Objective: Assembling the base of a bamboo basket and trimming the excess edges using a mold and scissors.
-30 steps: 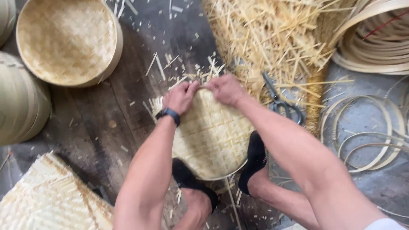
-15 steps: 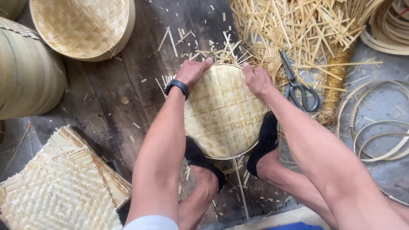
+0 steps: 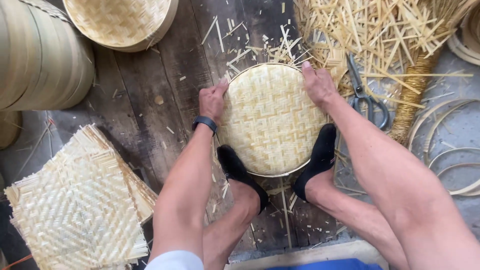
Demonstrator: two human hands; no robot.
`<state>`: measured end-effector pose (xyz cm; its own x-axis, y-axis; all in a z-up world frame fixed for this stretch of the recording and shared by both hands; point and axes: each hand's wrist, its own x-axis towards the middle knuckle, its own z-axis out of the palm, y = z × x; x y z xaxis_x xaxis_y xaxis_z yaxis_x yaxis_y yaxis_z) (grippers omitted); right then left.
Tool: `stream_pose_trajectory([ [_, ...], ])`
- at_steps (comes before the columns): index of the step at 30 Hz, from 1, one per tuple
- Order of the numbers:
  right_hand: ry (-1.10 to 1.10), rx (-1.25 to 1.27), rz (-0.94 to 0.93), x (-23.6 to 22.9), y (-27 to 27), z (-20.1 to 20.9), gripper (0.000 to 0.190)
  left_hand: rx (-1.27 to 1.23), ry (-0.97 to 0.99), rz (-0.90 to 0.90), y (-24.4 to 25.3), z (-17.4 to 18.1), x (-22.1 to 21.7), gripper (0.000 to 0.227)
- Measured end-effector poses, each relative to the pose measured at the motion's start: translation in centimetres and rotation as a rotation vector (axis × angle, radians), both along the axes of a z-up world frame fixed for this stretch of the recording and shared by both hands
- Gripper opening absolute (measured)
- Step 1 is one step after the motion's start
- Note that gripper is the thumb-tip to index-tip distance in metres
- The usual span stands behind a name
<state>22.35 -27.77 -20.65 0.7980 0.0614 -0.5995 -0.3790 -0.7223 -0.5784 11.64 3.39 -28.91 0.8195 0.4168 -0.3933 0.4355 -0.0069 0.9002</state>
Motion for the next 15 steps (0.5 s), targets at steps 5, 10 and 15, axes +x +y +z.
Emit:
stream_pose_trajectory([
  [5, -0.294, 0.026, -0.086, -0.1, -4.4, -2.8, 0.073, 0.005, -0.171, 0.259, -1.0, -0.2, -3.0, 0.044],
  [10, -0.167, -0.103, 0.013, 0.9, -11.4, 13.0, 0.036, 0.140, -0.212, 0.480, 1.5, 0.3, -9.6, 0.045],
  [15, -0.590, -0.664, 0.622, -6.2, -13.3, 31.7, 0.046, -0.043, 0.162, 0.510, 1.6, 8.6, -14.3, 0.030],
])
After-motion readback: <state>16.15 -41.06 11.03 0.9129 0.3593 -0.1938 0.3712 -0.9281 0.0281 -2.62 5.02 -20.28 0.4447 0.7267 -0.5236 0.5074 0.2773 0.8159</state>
